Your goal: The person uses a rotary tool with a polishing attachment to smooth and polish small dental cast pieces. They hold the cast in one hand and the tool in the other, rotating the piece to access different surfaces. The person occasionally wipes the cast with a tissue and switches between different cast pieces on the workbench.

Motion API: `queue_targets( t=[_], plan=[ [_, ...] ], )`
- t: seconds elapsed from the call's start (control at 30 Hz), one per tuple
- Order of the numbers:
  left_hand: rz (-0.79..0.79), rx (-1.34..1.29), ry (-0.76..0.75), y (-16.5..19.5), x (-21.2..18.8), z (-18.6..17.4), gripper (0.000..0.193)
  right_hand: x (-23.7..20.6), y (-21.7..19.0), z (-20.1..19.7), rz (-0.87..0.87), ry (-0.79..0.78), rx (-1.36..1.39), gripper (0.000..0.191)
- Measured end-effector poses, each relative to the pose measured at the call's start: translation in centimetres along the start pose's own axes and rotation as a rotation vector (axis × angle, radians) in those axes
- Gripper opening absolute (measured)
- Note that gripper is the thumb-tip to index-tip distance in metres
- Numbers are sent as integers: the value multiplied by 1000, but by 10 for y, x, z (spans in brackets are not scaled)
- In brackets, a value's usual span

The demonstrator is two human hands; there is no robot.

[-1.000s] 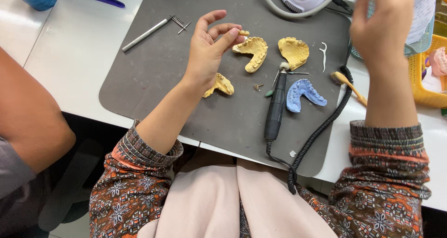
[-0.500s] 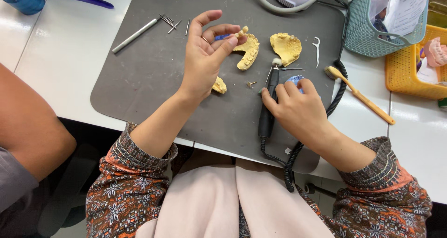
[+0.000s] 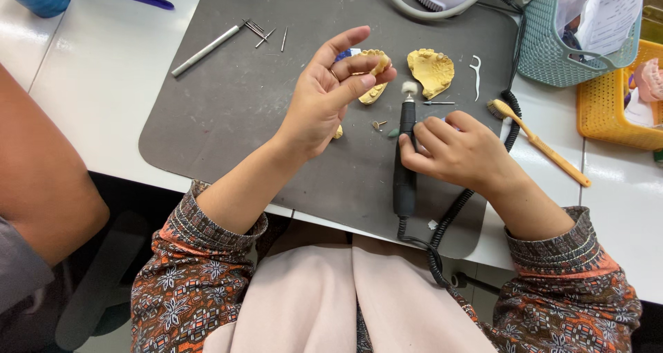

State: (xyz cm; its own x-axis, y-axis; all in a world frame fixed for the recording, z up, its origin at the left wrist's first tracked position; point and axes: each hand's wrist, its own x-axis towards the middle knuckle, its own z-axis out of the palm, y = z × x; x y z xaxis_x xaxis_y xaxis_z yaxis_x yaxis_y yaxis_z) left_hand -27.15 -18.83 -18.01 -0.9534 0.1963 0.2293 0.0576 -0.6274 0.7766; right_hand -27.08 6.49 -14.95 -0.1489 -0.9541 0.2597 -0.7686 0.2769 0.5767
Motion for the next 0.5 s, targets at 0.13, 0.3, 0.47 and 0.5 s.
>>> queue_targets(
  t=[0.13,0.3,0.47,0.5],
  plan=[
    [82,49,-163,1,-9,3,60,-17,12,10,84,292,111,29],
    [104,95,-284,1,-19,5,53,-36,-4,16,431,613,521,48],
    [175,189,-378,-1,-28,7,45,-45,-45,-5,832,683,918,45],
    [207,227,-394,-2,-30,8,45,-42,-53,-5,904,744,1003,46]
  ],
)
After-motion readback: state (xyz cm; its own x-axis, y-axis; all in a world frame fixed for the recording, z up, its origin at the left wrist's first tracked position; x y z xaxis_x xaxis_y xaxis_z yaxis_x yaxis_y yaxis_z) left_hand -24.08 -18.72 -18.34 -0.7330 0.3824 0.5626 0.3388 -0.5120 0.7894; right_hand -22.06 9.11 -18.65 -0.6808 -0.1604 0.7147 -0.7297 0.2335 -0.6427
